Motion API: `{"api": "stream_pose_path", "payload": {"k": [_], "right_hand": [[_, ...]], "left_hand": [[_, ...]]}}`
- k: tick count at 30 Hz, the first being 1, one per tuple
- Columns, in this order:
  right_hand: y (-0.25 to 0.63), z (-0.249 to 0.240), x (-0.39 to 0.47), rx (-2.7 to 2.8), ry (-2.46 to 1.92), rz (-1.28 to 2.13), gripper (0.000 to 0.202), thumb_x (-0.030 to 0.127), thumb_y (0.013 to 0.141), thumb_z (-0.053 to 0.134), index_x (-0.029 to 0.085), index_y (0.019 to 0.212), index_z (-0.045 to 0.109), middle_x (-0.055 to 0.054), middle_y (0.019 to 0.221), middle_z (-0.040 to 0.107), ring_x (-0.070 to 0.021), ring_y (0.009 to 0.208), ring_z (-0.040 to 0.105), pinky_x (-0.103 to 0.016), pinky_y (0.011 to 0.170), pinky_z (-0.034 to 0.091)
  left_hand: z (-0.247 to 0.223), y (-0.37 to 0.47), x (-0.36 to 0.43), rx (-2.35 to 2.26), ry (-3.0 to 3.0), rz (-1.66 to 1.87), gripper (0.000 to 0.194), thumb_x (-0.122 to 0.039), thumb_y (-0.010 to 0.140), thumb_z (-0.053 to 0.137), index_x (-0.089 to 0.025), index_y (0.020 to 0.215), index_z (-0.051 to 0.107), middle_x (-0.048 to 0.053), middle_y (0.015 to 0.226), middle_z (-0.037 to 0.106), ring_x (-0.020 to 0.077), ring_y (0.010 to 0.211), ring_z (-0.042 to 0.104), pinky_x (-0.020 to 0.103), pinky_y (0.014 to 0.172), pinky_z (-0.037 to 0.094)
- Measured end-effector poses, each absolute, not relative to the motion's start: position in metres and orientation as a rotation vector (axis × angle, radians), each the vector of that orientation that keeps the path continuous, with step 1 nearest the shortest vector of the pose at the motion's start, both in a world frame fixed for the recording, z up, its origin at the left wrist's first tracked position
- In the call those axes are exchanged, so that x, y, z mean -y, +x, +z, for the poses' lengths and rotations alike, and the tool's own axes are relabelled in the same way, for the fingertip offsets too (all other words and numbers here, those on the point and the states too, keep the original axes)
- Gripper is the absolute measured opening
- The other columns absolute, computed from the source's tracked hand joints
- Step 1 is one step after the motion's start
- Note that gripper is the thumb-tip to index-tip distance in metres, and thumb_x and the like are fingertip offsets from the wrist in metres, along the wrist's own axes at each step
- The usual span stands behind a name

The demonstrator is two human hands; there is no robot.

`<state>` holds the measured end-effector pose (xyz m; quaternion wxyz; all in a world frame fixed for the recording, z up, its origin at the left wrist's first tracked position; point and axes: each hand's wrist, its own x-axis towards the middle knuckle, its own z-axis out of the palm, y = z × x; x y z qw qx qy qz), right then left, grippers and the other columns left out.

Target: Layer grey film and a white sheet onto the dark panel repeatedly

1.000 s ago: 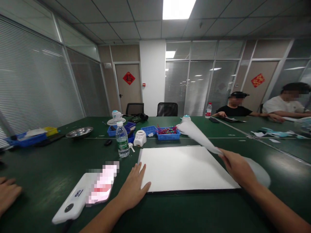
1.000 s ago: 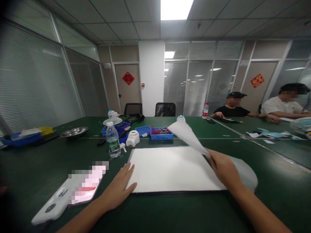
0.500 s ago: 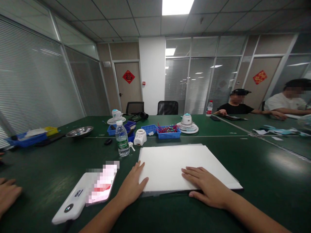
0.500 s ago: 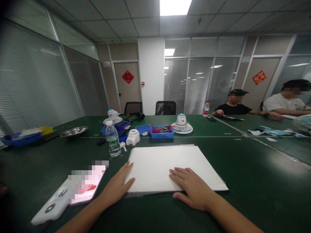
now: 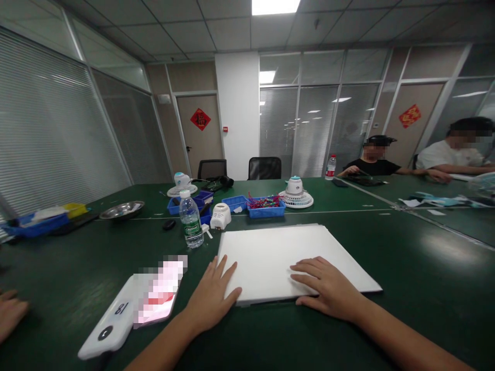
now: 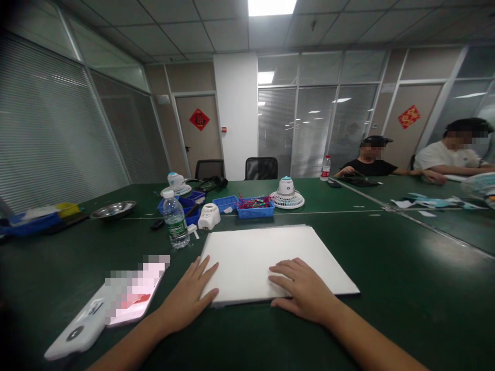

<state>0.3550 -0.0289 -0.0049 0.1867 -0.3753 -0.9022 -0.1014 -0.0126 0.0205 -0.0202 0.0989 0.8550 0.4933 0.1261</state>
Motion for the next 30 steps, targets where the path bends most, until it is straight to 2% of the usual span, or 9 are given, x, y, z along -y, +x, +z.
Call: {"api": "stream_pose_path", "payload": {"k": [4, 7, 12, 15, 19, 21, 23, 25, 30], "right_hand": [[0.349, -0.005, 0.032, 2.526, -0.743, -0.585, 0.029, 0.029, 0.095, 0.063, 0.018, 0.121, 0.066, -0.012, 0.129, 0.068, -0.0242, 0.117, 0.062, -0.042, 0.092, 0.052], [0.344, 0.000, 0.035, 2.556, -0.563, -0.727, 0.024, 0.015, 0.094, 0.060, 0.017, 0.117, 0.068, -0.011, 0.130, 0.068, -0.0230, 0.116, 0.063, -0.040, 0.090, 0.056], [0.344, 0.010, 0.040, 2.507, -0.458, -0.858, 0.021, 0.014, 0.094, 0.059, 0.017, 0.111, 0.071, -0.011, 0.137, 0.063, -0.0241, 0.119, 0.064, -0.037, 0.086, 0.060], [0.354, 0.016, 0.040, 2.448, -0.468, -0.897, 0.022, 0.013, 0.093, 0.059, 0.016, 0.111, 0.071, -0.011, 0.138, 0.062, -0.0254, 0.123, 0.062, -0.038, 0.091, 0.060], [0.369, 0.022, 0.040, 2.433, -0.452, -0.922, 0.024, 0.012, 0.092, 0.059, 0.013, 0.113, 0.071, -0.013, 0.137, 0.062, -0.0281, 0.128, 0.058, -0.040, 0.097, 0.059], [0.375, 0.025, 0.041, 2.453, -0.464, -0.891, 0.027, 0.013, 0.092, 0.059, 0.015, 0.117, 0.070, -0.013, 0.139, 0.060, -0.0285, 0.132, 0.055, -0.041, 0.098, 0.059], [0.380, 0.028, 0.042, 2.453, -0.501, -0.842, 0.032, 0.013, 0.092, 0.059, 0.019, 0.122, 0.068, -0.011, 0.141, 0.059, -0.0285, 0.135, 0.051, -0.043, 0.101, 0.057], [0.384, 0.029, 0.043, 2.451, -0.516, -0.805, 0.036, 0.013, 0.092, 0.058, 0.020, 0.127, 0.066, -0.011, 0.142, 0.059, -0.0291, 0.136, 0.050, -0.045, 0.103, 0.056], [0.387, 0.013, 0.035, 2.372, -0.521, -0.774, 0.040, 0.012, 0.092, 0.059, 0.017, 0.131, 0.063, -0.013, 0.128, 0.069, -0.0268, 0.127, 0.059, -0.043, 0.100, 0.057]], "left_hand": [[-0.016, -0.009, -0.019, -1.462, 2.509, 0.365, 0.069, -0.065, 0.097, 0.044, -0.027, 0.155, 0.038, 0.010, 0.167, 0.021, 0.0364, 0.154, 0.012, 0.059, 0.123, 0.019], [-0.011, -0.010, -0.019, -1.443, 2.469, 0.361, 0.069, -0.065, 0.098, 0.043, -0.026, 0.155, 0.038, 0.011, 0.166, 0.021, 0.0358, 0.155, 0.011, 0.060, 0.123, 0.018], [-0.004, -0.029, -0.023, -1.260, 2.318, 0.550, 0.077, -0.069, 0.093, 0.051, -0.031, 0.157, 0.032, 0.008, 0.168, 0.017, 0.0350, 0.154, 0.019, 0.057, 0.121, 0.025], [0.002, -0.041, -0.024, -1.074, 2.291, 0.612, 0.090, -0.072, 0.083, 0.065, -0.033, 0.157, 0.032, 0.005, 0.170, 0.012, 0.0353, 0.153, 0.021, 0.053, 0.122, 0.027], [0.005, -0.039, -0.023, -1.069, 2.419, 0.514, 0.112, -0.056, 0.062, 0.090, -0.036, 0.156, 0.033, 0.006, 0.169, 0.016, 0.0383, 0.152, 0.022, 0.057, 0.122, 0.026], [0.002, -0.033, -0.025, -1.142, 2.504, 0.588, 0.097, -0.040, 0.069, 0.087, -0.035, 0.154, 0.039, 0.007, 0.166, 0.028, 0.0365, 0.151, 0.028, 0.059, 0.122, 0.027], [-0.001, -0.028, -0.028, -1.161, 2.588, 0.738, 0.073, -0.023, 0.080, 0.072, -0.032, 0.149, 0.047, 0.005, 0.160, 0.040, 0.0319, 0.150, 0.032, 0.059, 0.123, 0.026], [-0.004, -0.027, -0.033, -1.103, 2.657, 0.859, 0.063, -0.010, 0.084, 0.055, -0.030, 0.144, 0.054, 0.003, 0.153, 0.051, 0.0268, 0.148, 0.037, 0.057, 0.124, 0.027], [-0.009, -0.030, -0.036, -1.029, 2.673, 0.954, 0.052, -0.009, 0.090, 0.042, -0.028, 0.133, 0.065, 0.001, 0.139, 0.065, 0.0210, 0.135, 0.056, 0.047, 0.118, 0.042]]}}
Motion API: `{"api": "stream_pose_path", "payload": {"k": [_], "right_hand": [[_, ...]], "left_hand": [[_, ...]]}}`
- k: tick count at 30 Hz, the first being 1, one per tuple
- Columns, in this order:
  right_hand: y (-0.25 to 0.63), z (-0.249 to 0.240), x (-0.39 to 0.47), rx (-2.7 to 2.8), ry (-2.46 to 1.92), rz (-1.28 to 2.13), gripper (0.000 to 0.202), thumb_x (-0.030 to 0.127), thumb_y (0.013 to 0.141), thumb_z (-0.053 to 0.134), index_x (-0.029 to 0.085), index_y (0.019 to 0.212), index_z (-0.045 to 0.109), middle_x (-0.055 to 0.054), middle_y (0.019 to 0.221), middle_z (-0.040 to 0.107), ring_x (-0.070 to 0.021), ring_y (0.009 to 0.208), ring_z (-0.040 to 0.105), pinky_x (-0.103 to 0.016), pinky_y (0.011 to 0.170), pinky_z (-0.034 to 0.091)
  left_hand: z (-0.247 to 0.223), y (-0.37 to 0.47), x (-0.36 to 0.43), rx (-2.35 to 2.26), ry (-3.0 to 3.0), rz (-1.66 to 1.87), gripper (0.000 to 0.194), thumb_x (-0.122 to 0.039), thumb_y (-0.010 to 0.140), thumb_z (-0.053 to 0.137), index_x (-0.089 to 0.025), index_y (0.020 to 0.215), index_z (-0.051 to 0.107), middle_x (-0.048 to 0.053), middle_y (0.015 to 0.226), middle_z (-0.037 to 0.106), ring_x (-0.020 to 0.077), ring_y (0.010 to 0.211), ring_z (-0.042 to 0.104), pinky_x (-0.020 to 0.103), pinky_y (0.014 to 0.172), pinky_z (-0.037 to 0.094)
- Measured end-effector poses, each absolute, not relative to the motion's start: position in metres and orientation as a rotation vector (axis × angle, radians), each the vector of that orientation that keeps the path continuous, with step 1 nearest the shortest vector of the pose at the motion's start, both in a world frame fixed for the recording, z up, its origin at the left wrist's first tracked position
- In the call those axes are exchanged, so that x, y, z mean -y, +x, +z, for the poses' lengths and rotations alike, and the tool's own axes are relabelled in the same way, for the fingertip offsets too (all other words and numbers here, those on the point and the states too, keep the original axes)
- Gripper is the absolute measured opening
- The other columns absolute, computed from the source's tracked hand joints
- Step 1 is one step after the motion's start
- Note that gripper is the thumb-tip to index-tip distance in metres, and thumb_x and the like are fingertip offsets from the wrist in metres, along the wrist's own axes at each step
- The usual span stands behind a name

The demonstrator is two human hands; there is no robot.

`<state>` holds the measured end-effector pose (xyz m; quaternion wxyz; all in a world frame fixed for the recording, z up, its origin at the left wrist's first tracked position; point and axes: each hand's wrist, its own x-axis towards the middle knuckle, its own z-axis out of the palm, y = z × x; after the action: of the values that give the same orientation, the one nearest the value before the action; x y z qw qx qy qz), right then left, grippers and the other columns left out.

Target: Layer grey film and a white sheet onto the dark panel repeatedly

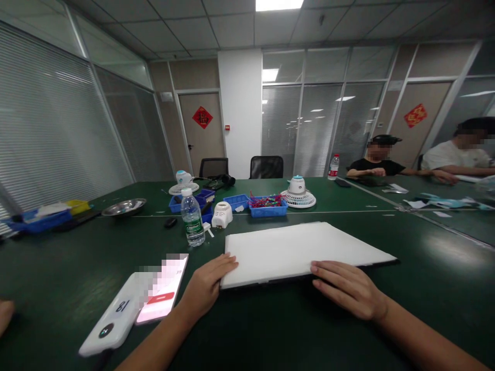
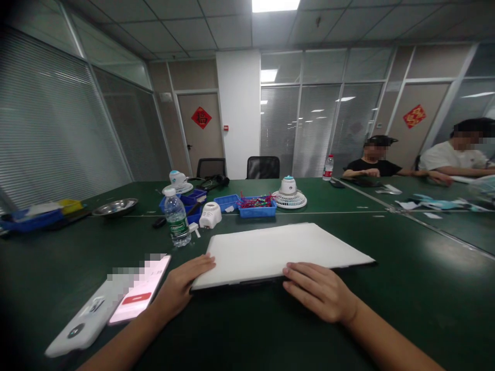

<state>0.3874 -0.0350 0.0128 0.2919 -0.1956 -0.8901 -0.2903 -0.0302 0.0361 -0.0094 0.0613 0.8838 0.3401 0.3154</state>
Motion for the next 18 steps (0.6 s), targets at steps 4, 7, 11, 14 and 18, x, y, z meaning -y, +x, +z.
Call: {"api": "stream_pose_path", "payload": {"k": [4, 7, 11, 14, 18], "right_hand": [[0.383, 0.002, 0.029, 2.263, -0.616, -0.825, 0.036, 0.010, 0.089, 0.064, 0.016, 0.124, 0.067, -0.010, 0.107, 0.075, -0.0234, 0.108, 0.069, -0.037, 0.088, 0.060], [0.378, 0.012, 0.033, 2.208, -0.698, -0.805, 0.031, 0.009, 0.091, 0.060, 0.017, 0.121, 0.068, -0.009, 0.106, 0.075, -0.0217, 0.103, 0.070, -0.035, 0.086, 0.060], [0.371, 0.046, 0.052, 2.087, -0.906, -0.826, 0.025, 0.013, 0.092, 0.062, 0.021, 0.115, 0.069, -0.007, 0.107, 0.073, -0.0177, 0.094, 0.070, -0.030, 0.082, 0.058], [0.374, 0.075, 0.080, 2.094, -1.045, -0.884, 0.022, 0.021, 0.096, 0.058, 0.023, 0.115, 0.069, -0.006, 0.107, 0.071, -0.0159, 0.086, 0.069, -0.028, 0.075, 0.056], [0.402, 0.100, 0.117, 2.049, -1.218, -0.945, 0.027, 0.041, 0.098, 0.052, 0.030, 0.113, 0.071, -0.003, 0.095, 0.070, -0.0112, 0.063, 0.062, -0.025, 0.051, 0.049]], "left_hand": [[-0.011, -0.027, -0.031, -1.025, 2.652, 0.998, 0.051, -0.011, 0.092, 0.041, -0.028, 0.133, 0.065, 0.000, 0.140, 0.064, 0.0210, 0.136, 0.054, 0.045, 0.118, 0.043], [-0.008, -0.024, -0.025, -1.043, 2.602, 1.063, 0.050, -0.012, 0.092, 0.041, -0.027, 0.132, 0.065, 0.000, 0.139, 0.065, 0.0208, 0.134, 0.056, 0.044, 0.117, 0.043], [0.001, -0.020, -0.014, -1.201, 2.439, 1.224, 0.047, -0.020, 0.095, 0.046, -0.028, 0.140, 0.056, 0.002, 0.155, 0.049, 0.0248, 0.143, 0.046, 0.046, 0.120, 0.038], [0.005, -0.017, -0.011, -1.268, 2.365, 1.245, 0.048, -0.033, 0.099, 0.051, -0.029, 0.147, 0.046, 0.005, 0.161, 0.038, 0.0281, 0.147, 0.038, 0.049, 0.121, 0.036], [-0.001, -0.015, -0.015, -1.301, 2.326, 1.195, 0.052, -0.034, 0.099, 0.052, -0.030, 0.149, 0.041, 0.008, 0.163, 0.033, 0.0294, 0.148, 0.036, 0.051, 0.119, 0.036]]}}
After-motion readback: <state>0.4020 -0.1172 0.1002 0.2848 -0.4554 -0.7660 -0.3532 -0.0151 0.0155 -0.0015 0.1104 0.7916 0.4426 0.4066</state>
